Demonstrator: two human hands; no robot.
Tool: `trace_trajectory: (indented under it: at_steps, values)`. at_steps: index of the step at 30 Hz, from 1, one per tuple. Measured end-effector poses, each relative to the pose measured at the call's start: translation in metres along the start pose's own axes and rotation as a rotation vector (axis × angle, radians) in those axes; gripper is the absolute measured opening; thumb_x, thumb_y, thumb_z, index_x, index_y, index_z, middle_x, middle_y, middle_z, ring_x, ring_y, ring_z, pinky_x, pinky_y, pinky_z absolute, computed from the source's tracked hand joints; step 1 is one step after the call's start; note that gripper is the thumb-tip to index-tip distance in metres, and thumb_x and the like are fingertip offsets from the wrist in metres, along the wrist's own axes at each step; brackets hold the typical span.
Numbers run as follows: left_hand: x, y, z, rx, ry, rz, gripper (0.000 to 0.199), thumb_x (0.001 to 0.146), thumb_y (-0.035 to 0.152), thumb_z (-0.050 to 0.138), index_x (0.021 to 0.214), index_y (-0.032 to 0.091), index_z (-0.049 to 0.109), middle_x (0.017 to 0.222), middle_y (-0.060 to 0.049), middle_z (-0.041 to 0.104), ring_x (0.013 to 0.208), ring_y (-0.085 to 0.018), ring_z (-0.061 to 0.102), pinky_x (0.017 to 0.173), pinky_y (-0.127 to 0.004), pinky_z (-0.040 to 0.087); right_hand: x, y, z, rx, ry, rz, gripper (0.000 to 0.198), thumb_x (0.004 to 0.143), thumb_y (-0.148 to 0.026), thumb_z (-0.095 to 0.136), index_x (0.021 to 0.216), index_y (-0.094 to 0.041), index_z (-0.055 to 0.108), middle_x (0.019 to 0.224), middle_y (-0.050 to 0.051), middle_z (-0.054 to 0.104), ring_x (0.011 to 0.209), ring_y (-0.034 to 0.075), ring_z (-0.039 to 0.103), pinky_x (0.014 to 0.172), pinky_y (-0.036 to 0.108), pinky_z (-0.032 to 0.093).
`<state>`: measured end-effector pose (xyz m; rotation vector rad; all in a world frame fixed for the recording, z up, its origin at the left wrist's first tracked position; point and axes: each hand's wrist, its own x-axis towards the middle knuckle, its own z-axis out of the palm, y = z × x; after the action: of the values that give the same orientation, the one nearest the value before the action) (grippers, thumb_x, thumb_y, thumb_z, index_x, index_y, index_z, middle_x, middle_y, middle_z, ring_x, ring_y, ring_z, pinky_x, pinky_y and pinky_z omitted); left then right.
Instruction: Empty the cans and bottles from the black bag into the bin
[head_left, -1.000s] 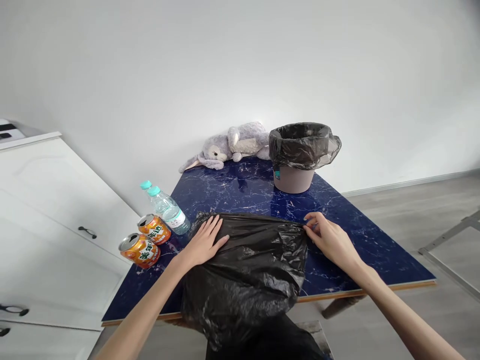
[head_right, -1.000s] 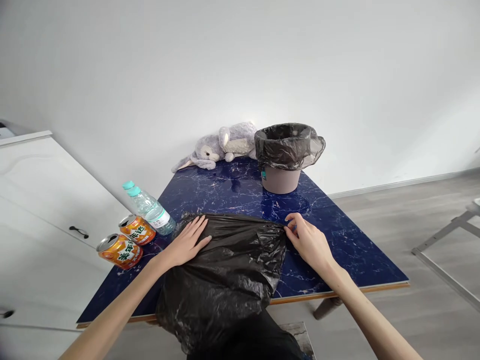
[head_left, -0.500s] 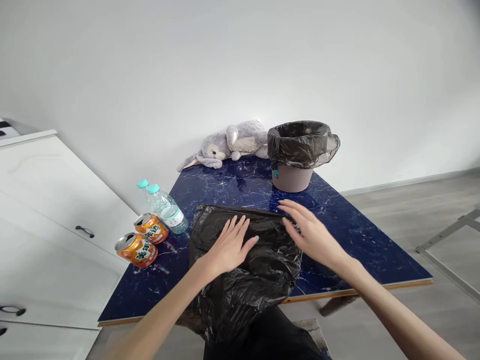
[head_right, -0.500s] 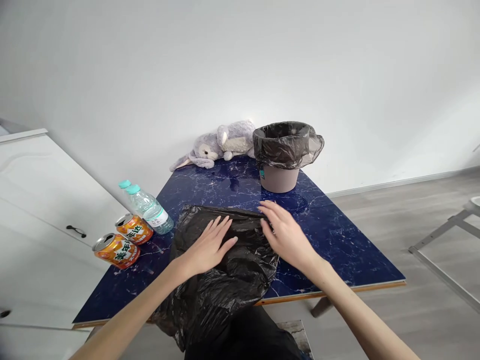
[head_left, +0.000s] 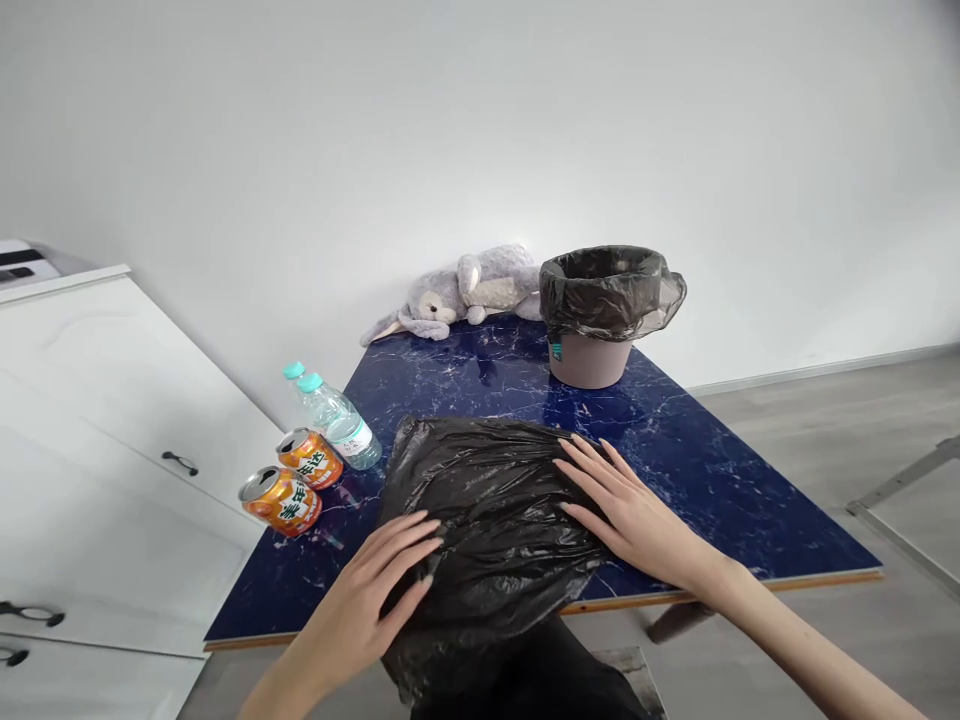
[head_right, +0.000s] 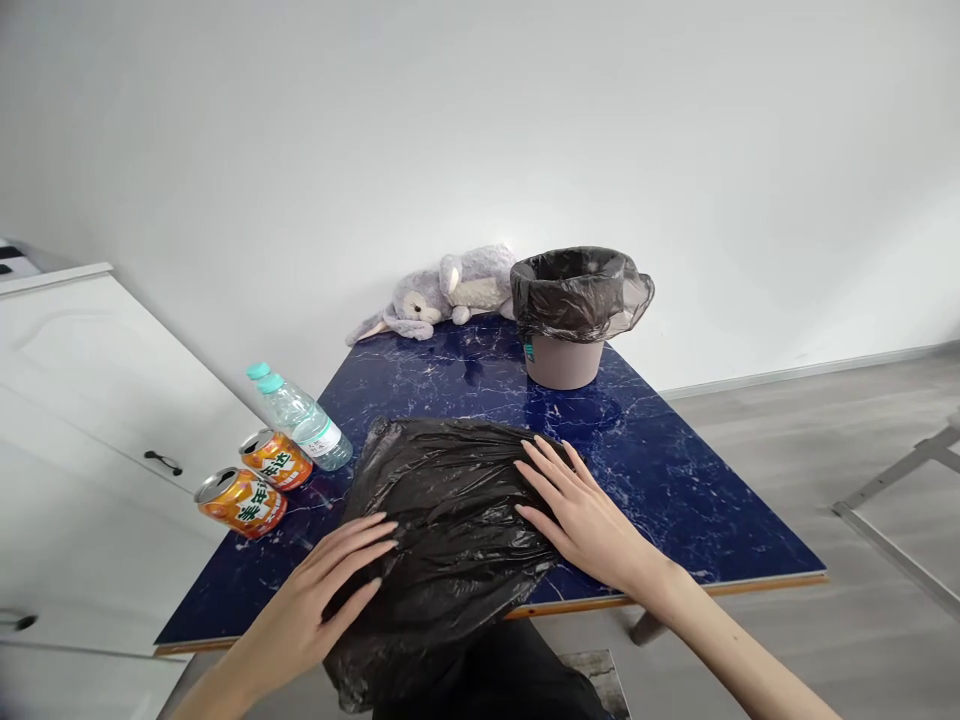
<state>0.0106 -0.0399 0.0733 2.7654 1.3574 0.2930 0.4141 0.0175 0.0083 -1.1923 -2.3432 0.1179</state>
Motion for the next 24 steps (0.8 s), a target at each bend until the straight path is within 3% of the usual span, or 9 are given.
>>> trace_trajectory:
  at_steps: [3,5,8,10,12,14,18,20,24]
  values:
    - [-0.032,0.008,0.002,0.038,-0.044,0.039,0.093,0.09,0.061,0.078,0.169,0.037,0.034,0.171,-0.007,0.045,0.155,-0.037,0.047,0.12,-0.055,0.052,-0.013,-0.008,-0.016,0.06,-0.047,-0.054,0.067,0.113,-0.045,0.05,0.173,-0.033,0.023,0.179,0.003,0.023,0.165,0.031,0.02,0.134,0.059,0.03]
    - [-0.046,0.01,0.015,0.109,-0.051,0.058,0.105,0.084,0.056,0.085,0.171,0.034,0.03,0.174,-0.008,0.039,0.157,-0.04,0.042,0.12,-0.058,0.05,-0.023,-0.009,-0.022,0.084,-0.101,-0.07,0.069,0.111,-0.047,0.055,0.172,-0.036,0.025,0.178,0.002,0.025,0.164,0.032,0.023,0.132,0.058,0.034]
    - [-0.052,0.01,0.032,0.177,0.01,0.064,0.085,0.095,0.012,0.063,0.17,0.037,0.032,0.171,-0.001,0.044,0.158,-0.031,0.042,0.125,-0.052,0.045,-0.034,-0.007,-0.023,0.09,-0.157,-0.068,0.074,0.108,-0.051,0.06,0.172,-0.039,0.025,0.176,0.002,0.029,0.162,0.034,0.028,0.13,0.057,0.038]
    - [-0.05,0.008,0.035,0.109,0.079,0.064,0.083,0.091,-0.001,0.047,0.165,0.038,0.043,0.162,0.002,0.057,0.153,-0.026,0.05,0.124,-0.046,0.046,-0.04,-0.005,-0.022,0.075,-0.177,-0.065,0.077,0.107,-0.053,0.06,0.172,-0.04,0.023,0.175,0.002,0.032,0.161,0.035,0.032,0.128,0.058,0.041]
    - [-0.045,0.008,0.03,-0.047,0.168,0.007,0.069,0.091,0.003,0.047,0.149,0.035,0.062,0.146,-0.001,0.072,0.138,-0.026,0.065,0.115,-0.042,0.053,-0.045,-0.004,-0.023,0.059,-0.177,-0.069,0.079,0.105,-0.056,0.062,0.172,-0.04,0.022,0.174,0.003,0.035,0.159,0.036,0.036,0.128,0.06,0.04]
    - [-0.038,0.011,0.022,-0.231,0.256,-0.11,0.044,0.091,0.012,0.053,0.125,0.029,0.075,0.118,-0.004,0.082,0.109,-0.026,0.078,0.093,-0.035,0.062,-0.048,-0.003,-0.025,0.051,-0.162,-0.074,0.082,0.102,-0.059,0.065,0.172,-0.039,0.026,0.171,0.005,0.042,0.156,0.037,0.043,0.128,0.064,0.038]
    - [-0.017,0.015,0.006,-0.46,0.327,-0.35,0.028,0.09,0.021,0.049,0.097,0.022,0.076,0.07,0.001,0.072,0.061,-0.019,0.068,0.057,-0.025,0.053,-0.047,-0.001,-0.03,0.046,-0.116,-0.045,0.057,0.105,-0.057,0.062,0.156,-0.035,0.056,0.153,0.008,0.064,0.139,0.034,0.063,0.125,0.066,0.038]
    - [-0.001,0.013,-0.002,-0.476,0.335,-0.451,0.027,0.095,0.029,0.049,0.092,0.021,0.074,0.059,0.002,0.064,0.054,-0.018,0.062,0.053,-0.025,0.049,-0.042,0.0,-0.031,0.057,-0.091,-0.008,0.036,0.11,-0.051,0.053,0.134,-0.031,0.072,0.135,0.007,0.075,0.123,0.031,0.072,0.119,0.063,0.043]
    - [0.038,-0.002,-0.015,-0.394,0.437,-0.563,0.037,0.101,0.053,0.054,0.091,0.02,0.069,0.065,-0.002,0.067,0.065,-0.024,0.07,0.06,-0.029,0.053,-0.025,0.006,-0.029,0.097,-0.026,0.134,0.047,0.114,-0.053,0.039,0.101,-0.026,0.075,0.107,0.008,0.081,0.093,0.027,0.075,0.104,0.055,0.05]
